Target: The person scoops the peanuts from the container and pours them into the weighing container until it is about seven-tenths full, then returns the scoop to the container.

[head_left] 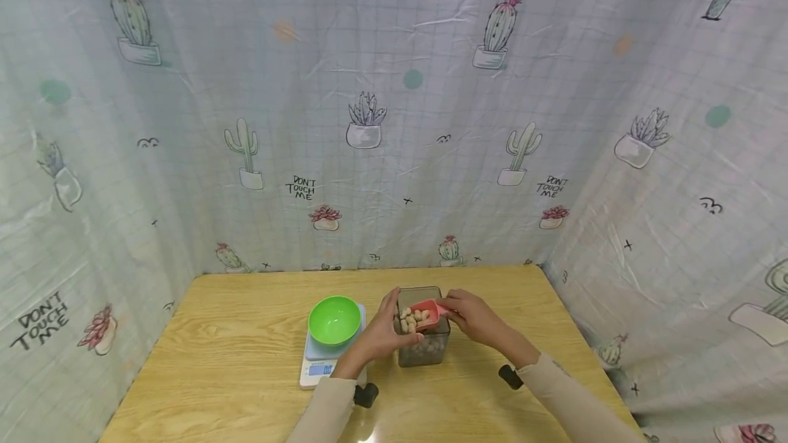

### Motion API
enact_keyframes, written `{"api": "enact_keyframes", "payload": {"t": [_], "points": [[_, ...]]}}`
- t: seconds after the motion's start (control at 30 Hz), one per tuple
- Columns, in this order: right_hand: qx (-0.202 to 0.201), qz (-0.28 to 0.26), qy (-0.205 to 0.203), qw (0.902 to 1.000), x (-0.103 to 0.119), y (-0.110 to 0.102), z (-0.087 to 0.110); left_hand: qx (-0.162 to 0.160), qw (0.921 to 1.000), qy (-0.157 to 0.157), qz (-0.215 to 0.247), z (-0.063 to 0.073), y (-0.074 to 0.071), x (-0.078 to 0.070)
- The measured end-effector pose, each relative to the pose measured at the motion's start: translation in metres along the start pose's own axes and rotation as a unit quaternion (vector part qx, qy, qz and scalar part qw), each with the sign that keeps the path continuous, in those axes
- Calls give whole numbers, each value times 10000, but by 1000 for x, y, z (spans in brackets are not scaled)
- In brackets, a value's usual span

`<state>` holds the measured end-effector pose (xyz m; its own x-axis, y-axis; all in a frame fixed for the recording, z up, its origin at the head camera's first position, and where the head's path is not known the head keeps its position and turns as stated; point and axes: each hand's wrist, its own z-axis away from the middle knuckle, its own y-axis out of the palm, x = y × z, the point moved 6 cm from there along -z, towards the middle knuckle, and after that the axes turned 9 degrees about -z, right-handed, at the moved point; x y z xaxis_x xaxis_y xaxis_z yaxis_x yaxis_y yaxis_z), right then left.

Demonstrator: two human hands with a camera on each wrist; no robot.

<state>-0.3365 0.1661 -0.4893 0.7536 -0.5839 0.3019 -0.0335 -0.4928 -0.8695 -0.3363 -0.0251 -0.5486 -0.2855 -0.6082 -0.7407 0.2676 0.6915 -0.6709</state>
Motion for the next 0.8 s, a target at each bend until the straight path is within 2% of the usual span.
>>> {"api": "enact_keyframes", "payload": {"t": [0.43, 0.8], "points": [[-117, -685, 353, 9970, -11, 1, 9, 7, 10000, -13, 37, 0, 0, 1], [-501, -1221, 580, 9896, -19, -4, 18, 60, 10000, -66, -3, 1, -1, 2]]}}
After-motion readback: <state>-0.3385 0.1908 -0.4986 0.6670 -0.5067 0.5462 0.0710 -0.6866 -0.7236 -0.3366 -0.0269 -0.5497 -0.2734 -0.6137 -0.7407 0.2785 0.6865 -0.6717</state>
